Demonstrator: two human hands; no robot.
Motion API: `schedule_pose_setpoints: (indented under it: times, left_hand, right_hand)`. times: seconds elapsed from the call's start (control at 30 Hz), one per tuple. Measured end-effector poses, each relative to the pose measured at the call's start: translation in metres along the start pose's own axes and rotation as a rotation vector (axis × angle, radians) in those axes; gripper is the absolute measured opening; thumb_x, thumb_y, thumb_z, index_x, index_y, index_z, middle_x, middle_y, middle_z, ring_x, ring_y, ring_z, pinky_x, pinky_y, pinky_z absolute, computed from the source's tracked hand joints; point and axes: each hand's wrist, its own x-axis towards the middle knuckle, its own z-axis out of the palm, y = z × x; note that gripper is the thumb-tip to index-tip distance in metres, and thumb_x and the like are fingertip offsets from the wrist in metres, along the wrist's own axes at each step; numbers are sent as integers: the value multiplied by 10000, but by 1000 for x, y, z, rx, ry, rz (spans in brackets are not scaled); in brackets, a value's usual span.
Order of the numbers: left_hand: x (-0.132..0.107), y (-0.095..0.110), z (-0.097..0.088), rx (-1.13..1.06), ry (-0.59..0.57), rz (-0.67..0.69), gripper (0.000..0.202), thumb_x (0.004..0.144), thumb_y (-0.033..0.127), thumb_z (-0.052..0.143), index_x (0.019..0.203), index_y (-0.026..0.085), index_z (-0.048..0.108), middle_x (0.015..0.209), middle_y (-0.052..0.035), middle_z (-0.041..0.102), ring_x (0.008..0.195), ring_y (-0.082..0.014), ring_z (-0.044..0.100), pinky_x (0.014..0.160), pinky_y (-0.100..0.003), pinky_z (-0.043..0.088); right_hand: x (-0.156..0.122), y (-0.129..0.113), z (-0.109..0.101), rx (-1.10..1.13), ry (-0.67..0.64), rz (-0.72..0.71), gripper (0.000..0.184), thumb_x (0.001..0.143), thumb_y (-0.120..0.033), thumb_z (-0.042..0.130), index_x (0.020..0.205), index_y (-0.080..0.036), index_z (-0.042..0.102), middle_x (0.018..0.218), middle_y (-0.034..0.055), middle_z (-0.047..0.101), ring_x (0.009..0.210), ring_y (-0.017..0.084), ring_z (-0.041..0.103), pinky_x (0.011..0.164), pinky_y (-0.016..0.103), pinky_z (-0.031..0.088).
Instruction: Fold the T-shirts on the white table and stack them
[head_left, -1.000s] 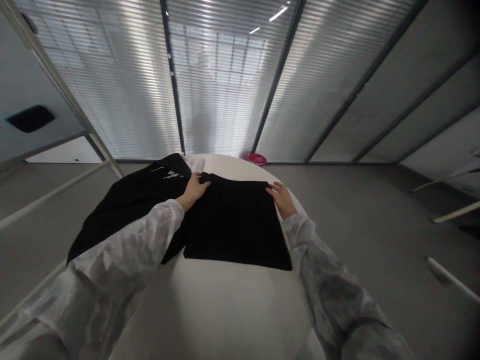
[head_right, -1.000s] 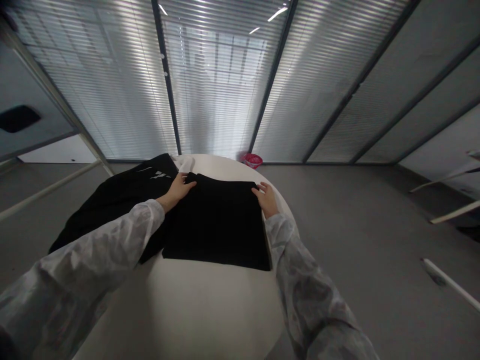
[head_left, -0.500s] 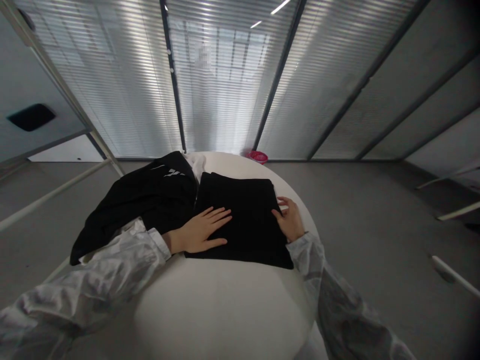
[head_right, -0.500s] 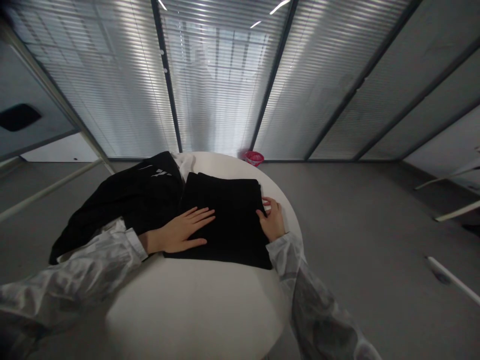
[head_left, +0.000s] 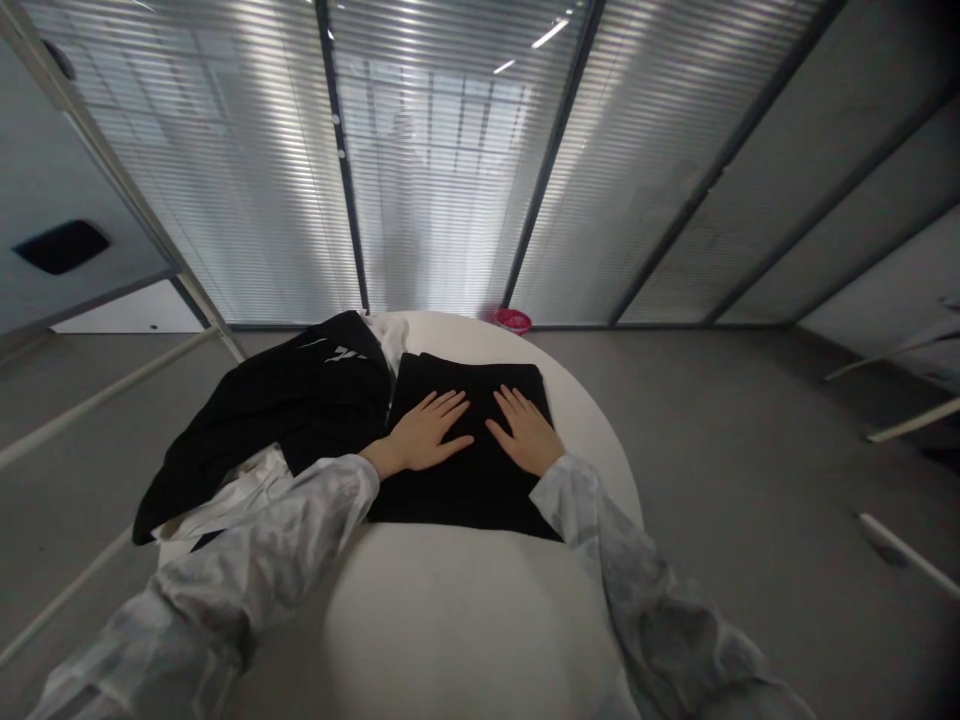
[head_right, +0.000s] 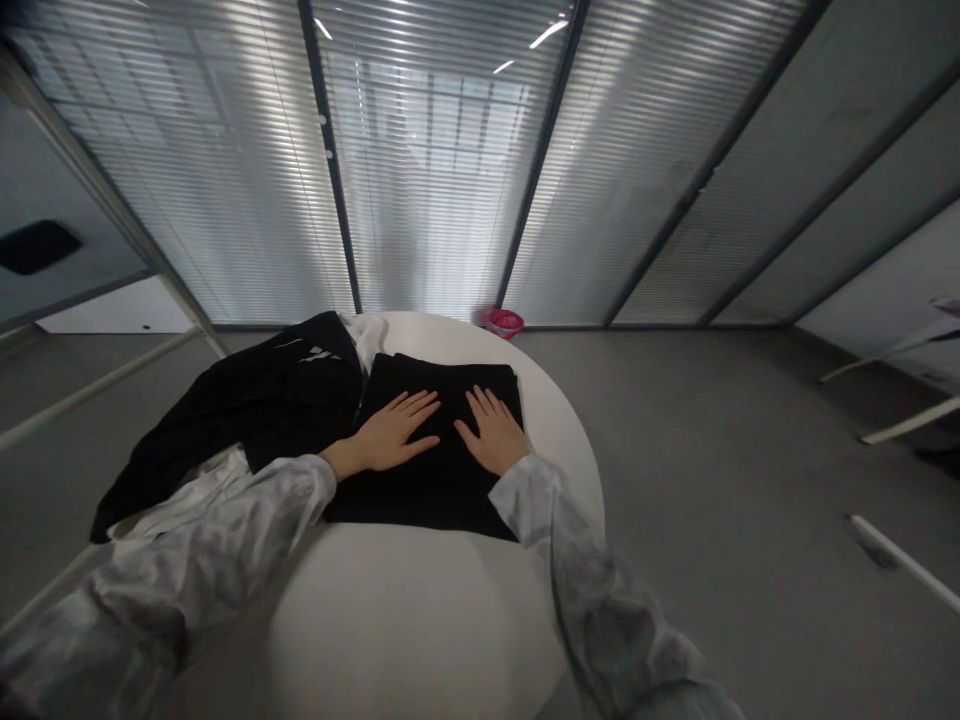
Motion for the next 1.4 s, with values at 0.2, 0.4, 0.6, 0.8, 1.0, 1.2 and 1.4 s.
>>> schedule_pose_setpoints:
  times: [0.2,0.4,0.6,0.8,1.0,1.2,1.4]
  left_hand:
    - [-15,-12,2,46,140,-412,826,1131,710,322,1706,135,471,1780,-153,421,1673,-328,373,1390,-512,278]
    - [-14,-22,9,-2,140,-426,884,1093,756,366,1745,160,404,1778,-168,421,1672,-384,362,1374,-571,289]
    - [-17,-25,15,-11,186,-387,892,1098,754,351,1785,185,318,1777,-174,420,1662,-407,373,1358,-622,283]
    - [-10,-24,9,44,114,-408,918,1078,759,391,1722,105,431,1768,-218,418,1663,-421,366,1368,-598,268]
    - [35,-34,-3,43,-22,-74,846,1100,701,403,1726,132,423,1831,-166,300,1708,-322,292,1404,-496,199]
    - [61,-66,13,-14,28,-311,856,1111,707,367,1720,109,428,1804,-180,366,1699,-339,312,1395,-491,231]
    - [65,-75,17,-23,138,-503,914,1093,712,390,1763,93,338,1795,-208,365,1711,-406,250,1383,-602,195]
  right_hand:
    - [21,48,-3,-63,-33,247,856,1112,-623,330,1750,-52,330,1838,180,270,1709,328,272,1367,504,290]
    - [50,13,-18,-192,79,236,864,1083,-631,419,1684,-10,439,1754,273,411,1681,409,305,1372,607,170]
    - [54,-1,7,-78,54,187,804,1120,-656,354,1723,-130,424,1812,152,357,1698,326,289,1369,527,236]
    - [52,34,10,-47,28,369,881,1117,-653,346,1740,-30,341,1819,218,300,1705,341,270,1362,512,255]
    - [50,33,11,-66,42,357,867,1117,-628,360,1740,-26,337,1823,216,288,1709,348,257,1366,508,239]
    - [47,38,12,-41,43,342,890,1116,-657,335,1746,-29,325,1827,207,284,1709,333,261,1371,501,239]
    - [40,39,12,-24,71,387,919,1102,-677,330,1753,-29,300,1830,219,268,1710,356,247,1359,538,258]
